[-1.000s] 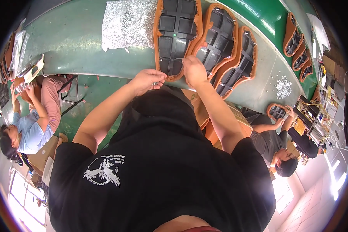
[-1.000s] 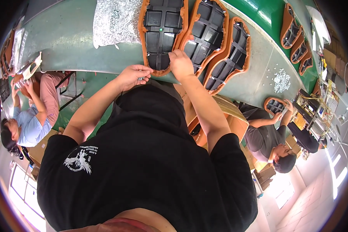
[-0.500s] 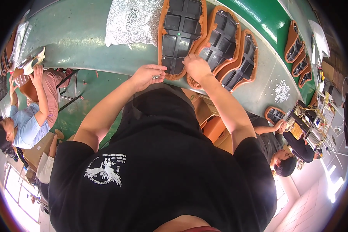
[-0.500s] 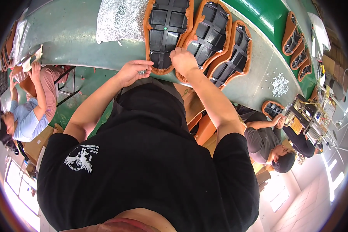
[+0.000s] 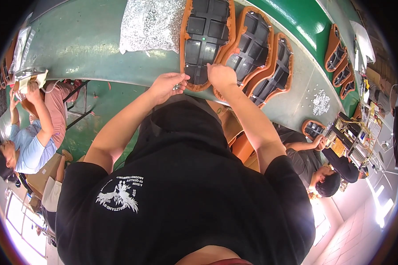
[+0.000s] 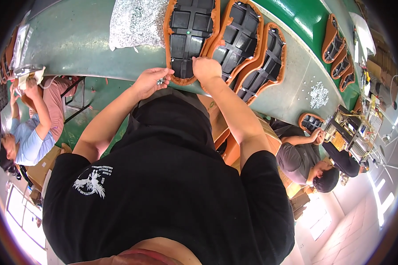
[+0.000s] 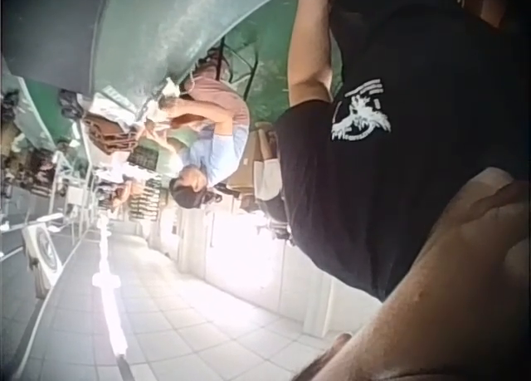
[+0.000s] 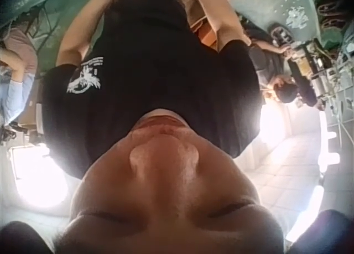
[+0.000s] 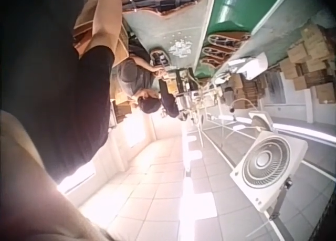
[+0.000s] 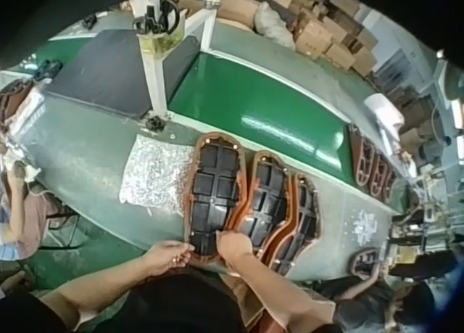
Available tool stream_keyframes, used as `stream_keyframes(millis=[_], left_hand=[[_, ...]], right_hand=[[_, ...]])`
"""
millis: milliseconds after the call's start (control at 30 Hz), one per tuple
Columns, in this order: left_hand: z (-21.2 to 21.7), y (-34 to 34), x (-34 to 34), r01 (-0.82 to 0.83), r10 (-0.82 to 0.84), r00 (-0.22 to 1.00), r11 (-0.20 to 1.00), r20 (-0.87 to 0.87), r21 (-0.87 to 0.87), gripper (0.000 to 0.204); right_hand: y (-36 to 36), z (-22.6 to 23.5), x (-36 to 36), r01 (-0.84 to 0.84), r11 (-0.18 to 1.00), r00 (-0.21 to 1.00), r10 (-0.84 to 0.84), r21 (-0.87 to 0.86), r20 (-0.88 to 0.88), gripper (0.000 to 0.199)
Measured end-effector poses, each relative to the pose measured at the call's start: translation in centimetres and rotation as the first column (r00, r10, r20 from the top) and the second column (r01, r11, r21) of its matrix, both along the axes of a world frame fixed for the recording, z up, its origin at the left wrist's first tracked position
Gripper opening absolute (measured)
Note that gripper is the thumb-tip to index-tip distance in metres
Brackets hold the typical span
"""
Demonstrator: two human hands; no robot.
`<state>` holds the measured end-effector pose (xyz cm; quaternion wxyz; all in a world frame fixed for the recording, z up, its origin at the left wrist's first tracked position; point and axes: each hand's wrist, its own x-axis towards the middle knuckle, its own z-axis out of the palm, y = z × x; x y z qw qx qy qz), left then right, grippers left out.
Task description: Insert small metal pins or screws into the underside of seat covers and place the completed components into a cardboard box.
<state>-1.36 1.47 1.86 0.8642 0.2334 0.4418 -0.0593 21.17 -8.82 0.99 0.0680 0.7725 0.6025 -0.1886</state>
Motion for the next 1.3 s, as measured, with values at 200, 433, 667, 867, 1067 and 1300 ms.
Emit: stream_keyframes(millis=[200,433,667,867,1067,1300], left_hand=[[-0.4,0.3,-1.2,-0.094,0.102,0.986,0.993,0.132,-0.065,0.027],[0.0,0.2,-1.1,-0.06,0.061,0.992,0.998,0.11,-0.015,0.027],[0.0,0.1,-1.4,-0.079,0.079,0.995,0.997,0.06,0.005,0.021],[-0.2,0.0,-1.6,-0.038,0.039,0.999,0.999,-0.017,0.033,0.019],[-0.5,-0.8,-1.5,0.062,-0.06,0.997,0.997,-0.042,0.042,0.018],[-0.6,-0.3,-1.2,0.116,-0.106,0.99,0.986,-0.091,0.117,0.016]], right_hand=[[0.8,3.0,-1.4,0.12,0.991,0.992,-0.118,-0.053,0.039,0.042],[-0.2,0.4,-0.8,0.04,0.998,0.999,-0.04,-0.055,0.007,0.037],[0.2,3.7,-2.4,0.161,0.987,0.987,-0.161,0.004,0.015,0.03],[-2.8,2.5,-2.4,0.142,0.977,0.987,-0.151,-0.16,-0.049,0.017],[-2.2,5.8,-7.5,0.338,0.931,0.676,-0.136,0.14,-0.724,0.022],[-0.9,3.7,-7.4,0.253,0.948,0.747,-0.063,0.195,-0.662,0.015]])
